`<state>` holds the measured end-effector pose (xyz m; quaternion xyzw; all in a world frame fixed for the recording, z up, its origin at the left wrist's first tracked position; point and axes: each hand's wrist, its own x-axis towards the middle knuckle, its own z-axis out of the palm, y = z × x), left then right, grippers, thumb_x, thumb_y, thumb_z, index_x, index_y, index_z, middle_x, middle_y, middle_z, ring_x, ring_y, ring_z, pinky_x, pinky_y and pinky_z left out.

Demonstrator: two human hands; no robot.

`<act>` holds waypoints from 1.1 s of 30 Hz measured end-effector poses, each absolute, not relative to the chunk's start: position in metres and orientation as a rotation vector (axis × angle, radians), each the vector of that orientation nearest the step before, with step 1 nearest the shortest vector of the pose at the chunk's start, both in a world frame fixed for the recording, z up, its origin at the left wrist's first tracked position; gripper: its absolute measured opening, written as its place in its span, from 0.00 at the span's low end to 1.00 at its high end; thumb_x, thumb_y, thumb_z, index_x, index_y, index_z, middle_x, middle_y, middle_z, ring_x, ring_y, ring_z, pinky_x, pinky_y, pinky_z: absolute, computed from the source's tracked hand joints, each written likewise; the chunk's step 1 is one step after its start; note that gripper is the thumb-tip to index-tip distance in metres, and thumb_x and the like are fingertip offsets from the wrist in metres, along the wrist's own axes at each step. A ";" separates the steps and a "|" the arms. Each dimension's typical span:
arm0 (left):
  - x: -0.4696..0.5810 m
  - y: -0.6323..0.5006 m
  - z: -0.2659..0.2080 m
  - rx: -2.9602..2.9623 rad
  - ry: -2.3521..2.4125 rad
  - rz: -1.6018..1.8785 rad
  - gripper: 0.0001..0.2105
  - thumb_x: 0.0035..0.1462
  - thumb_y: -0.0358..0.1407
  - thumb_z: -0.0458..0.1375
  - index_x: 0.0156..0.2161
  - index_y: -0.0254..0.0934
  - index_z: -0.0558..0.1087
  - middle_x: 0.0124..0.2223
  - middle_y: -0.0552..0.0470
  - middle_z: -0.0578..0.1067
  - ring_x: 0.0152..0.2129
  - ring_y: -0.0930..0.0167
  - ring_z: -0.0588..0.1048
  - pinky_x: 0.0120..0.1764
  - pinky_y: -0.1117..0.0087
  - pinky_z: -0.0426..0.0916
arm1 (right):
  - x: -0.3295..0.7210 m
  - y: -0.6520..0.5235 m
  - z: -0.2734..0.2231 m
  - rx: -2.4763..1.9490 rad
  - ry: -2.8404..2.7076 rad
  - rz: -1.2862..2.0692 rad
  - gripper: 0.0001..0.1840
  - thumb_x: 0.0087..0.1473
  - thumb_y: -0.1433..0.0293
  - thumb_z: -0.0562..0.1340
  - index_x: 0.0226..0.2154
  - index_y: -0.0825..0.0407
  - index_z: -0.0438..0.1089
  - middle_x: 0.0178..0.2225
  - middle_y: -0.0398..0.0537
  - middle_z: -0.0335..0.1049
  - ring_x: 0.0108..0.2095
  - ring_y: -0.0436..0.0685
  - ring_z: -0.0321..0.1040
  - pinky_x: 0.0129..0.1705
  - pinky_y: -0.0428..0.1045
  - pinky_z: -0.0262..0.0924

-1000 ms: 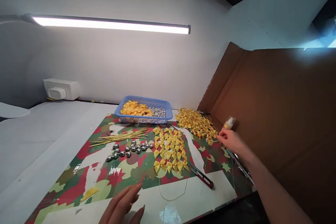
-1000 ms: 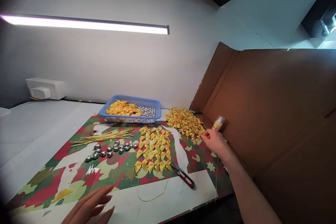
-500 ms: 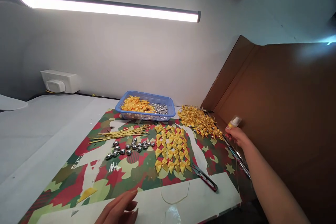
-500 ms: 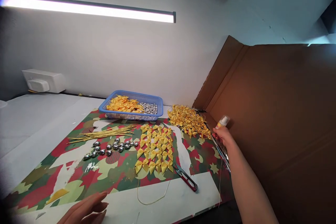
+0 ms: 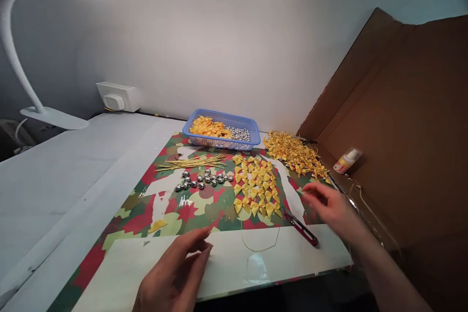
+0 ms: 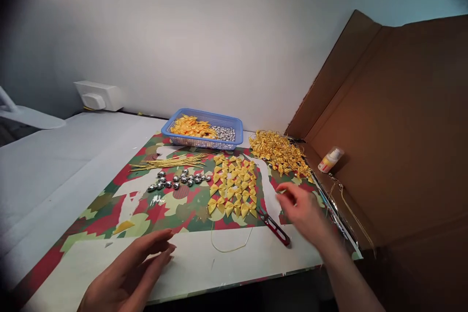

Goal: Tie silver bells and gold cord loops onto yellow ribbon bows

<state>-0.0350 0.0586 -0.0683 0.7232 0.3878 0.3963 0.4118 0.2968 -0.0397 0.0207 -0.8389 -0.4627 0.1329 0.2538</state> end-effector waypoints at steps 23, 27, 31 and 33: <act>0.032 0.037 -0.003 1.281 0.590 0.531 0.08 0.54 0.39 0.70 0.38 0.38 0.82 0.27 0.55 0.78 0.20 0.74 0.71 0.27 0.75 0.67 | 0.200 -0.061 -0.006 -1.435 -1.442 0.510 0.09 0.65 0.74 0.54 0.32 0.48 0.62 0.32 0.41 0.60 0.32 0.53 0.57 0.35 0.49 0.50; 0.024 0.035 0.006 1.075 0.626 0.495 0.16 0.54 0.44 0.70 0.26 0.34 0.76 0.21 0.58 0.71 0.18 0.79 0.63 0.23 0.81 0.60 | 0.190 -0.056 -0.008 -1.266 -1.119 0.628 0.11 0.67 0.65 0.57 0.31 0.49 0.63 0.35 0.43 0.60 0.35 0.53 0.57 0.37 0.48 0.53; 0.009 0.024 0.011 0.775 0.662 0.462 0.13 0.50 0.41 0.74 0.29 0.35 0.78 0.29 0.55 0.76 0.24 0.78 0.71 0.29 0.81 0.66 | 0.174 -0.048 -0.008 -0.996 -0.804 0.942 0.16 0.65 0.55 0.59 0.33 0.49 0.65 0.45 0.49 0.66 0.41 0.54 0.67 0.32 0.46 0.60; 0.003 0.016 0.012 0.656 0.669 0.450 0.10 0.48 0.37 0.75 0.30 0.35 0.80 0.35 0.52 0.79 0.31 0.75 0.76 0.35 0.78 0.70 | 0.163 -0.045 -0.008 -0.866 -0.669 1.071 0.16 0.63 0.54 0.62 0.36 0.49 0.65 0.46 0.49 0.68 0.40 0.54 0.71 0.28 0.44 0.60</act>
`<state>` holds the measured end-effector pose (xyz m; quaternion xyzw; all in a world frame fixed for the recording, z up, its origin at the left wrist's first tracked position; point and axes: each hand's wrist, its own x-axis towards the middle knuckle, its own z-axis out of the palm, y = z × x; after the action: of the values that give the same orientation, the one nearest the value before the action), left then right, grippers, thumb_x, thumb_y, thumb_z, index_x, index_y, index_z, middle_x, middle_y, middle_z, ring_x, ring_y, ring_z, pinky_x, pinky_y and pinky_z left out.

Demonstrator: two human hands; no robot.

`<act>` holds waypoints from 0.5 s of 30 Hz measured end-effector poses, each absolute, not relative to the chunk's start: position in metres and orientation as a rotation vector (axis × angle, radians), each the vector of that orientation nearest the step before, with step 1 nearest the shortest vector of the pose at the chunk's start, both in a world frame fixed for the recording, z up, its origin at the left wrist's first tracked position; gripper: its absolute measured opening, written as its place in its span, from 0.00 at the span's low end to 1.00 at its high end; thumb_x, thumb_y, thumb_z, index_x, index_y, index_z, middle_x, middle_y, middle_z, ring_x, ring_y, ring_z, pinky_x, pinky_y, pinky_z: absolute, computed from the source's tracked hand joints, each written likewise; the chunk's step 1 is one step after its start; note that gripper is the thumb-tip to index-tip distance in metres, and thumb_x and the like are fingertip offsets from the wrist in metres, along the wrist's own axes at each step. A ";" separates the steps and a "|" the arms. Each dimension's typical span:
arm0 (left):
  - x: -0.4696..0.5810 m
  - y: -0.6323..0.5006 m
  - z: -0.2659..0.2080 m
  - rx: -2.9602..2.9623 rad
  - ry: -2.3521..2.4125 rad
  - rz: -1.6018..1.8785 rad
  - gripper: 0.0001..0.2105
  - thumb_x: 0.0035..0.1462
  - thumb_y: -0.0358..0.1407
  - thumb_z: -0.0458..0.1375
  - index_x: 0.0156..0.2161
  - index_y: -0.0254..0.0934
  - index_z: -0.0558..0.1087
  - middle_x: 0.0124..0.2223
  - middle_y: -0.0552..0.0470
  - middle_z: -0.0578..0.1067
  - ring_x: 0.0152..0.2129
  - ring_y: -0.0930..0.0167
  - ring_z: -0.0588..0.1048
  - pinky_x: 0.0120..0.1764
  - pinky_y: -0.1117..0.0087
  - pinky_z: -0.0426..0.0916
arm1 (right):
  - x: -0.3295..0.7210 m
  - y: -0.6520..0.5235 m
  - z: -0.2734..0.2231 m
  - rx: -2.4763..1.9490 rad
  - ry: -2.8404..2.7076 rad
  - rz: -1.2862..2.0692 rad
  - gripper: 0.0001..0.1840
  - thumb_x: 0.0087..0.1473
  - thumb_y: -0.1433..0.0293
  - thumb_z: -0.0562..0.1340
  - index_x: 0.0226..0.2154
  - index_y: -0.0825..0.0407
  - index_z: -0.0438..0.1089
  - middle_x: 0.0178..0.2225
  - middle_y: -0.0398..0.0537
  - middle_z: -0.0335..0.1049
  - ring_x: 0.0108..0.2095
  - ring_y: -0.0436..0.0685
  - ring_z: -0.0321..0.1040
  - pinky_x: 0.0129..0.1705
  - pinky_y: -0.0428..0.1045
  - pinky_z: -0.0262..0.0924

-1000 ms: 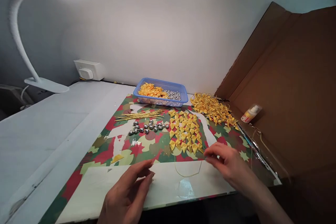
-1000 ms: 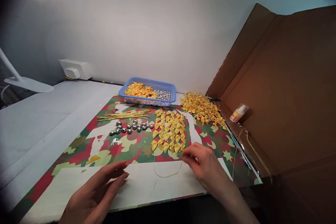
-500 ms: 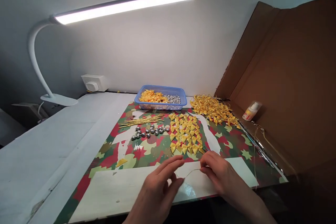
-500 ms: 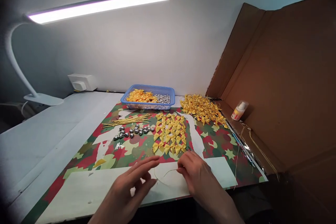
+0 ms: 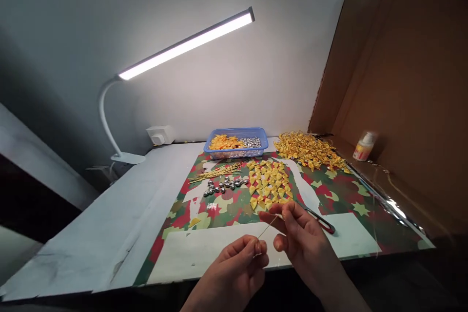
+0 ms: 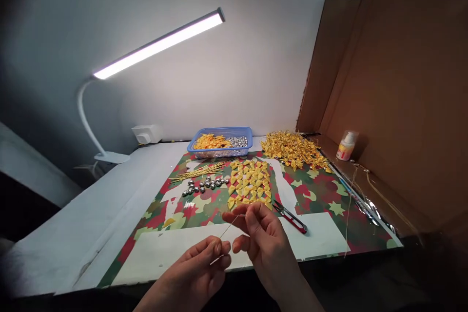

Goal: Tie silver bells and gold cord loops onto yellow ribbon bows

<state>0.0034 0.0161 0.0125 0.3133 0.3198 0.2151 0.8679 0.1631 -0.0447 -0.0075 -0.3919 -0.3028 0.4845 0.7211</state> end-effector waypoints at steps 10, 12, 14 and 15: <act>-0.008 0.010 0.001 0.318 0.463 0.538 0.04 0.48 0.30 0.74 0.31 0.38 0.84 0.44 0.54 0.87 0.47 0.64 0.81 0.47 0.67 0.75 | 0.143 -0.044 -0.004 -0.679 -0.473 1.191 0.20 0.60 0.54 0.66 0.29 0.52 0.64 0.18 0.34 0.61 0.16 0.41 0.49 0.20 0.39 0.47; -0.007 0.011 -0.003 0.287 0.468 0.543 0.07 0.45 0.30 0.76 0.30 0.39 0.84 0.41 0.56 0.87 0.45 0.65 0.82 0.45 0.67 0.76 | 0.142 -0.044 -0.008 -0.705 -0.505 1.161 0.20 0.59 0.54 0.67 0.31 0.50 0.61 0.22 0.35 0.67 0.15 0.40 0.51 0.19 0.40 0.47; -0.005 0.011 -0.003 0.256 0.514 0.570 0.09 0.42 0.29 0.77 0.29 0.40 0.84 0.39 0.57 0.88 0.42 0.66 0.83 0.43 0.68 0.77 | 0.140 -0.043 -0.012 -0.720 -0.542 1.144 0.21 0.59 0.53 0.67 0.33 0.48 0.60 0.23 0.34 0.68 0.14 0.40 0.51 0.18 0.40 0.47; -0.005 0.012 -0.001 0.242 0.540 0.590 0.10 0.40 0.30 0.78 0.29 0.41 0.84 0.37 0.58 0.88 0.41 0.67 0.84 0.42 0.69 0.77 | 0.140 -0.042 -0.014 -0.723 -0.554 1.145 0.21 0.59 0.52 0.66 0.34 0.48 0.59 0.22 0.33 0.67 0.14 0.40 0.49 0.18 0.39 0.46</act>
<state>-0.0045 0.0116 -0.0014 0.1176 0.2623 0.2865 0.9139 0.1398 -0.0421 -0.0136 -0.3301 -0.2530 0.5228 0.7441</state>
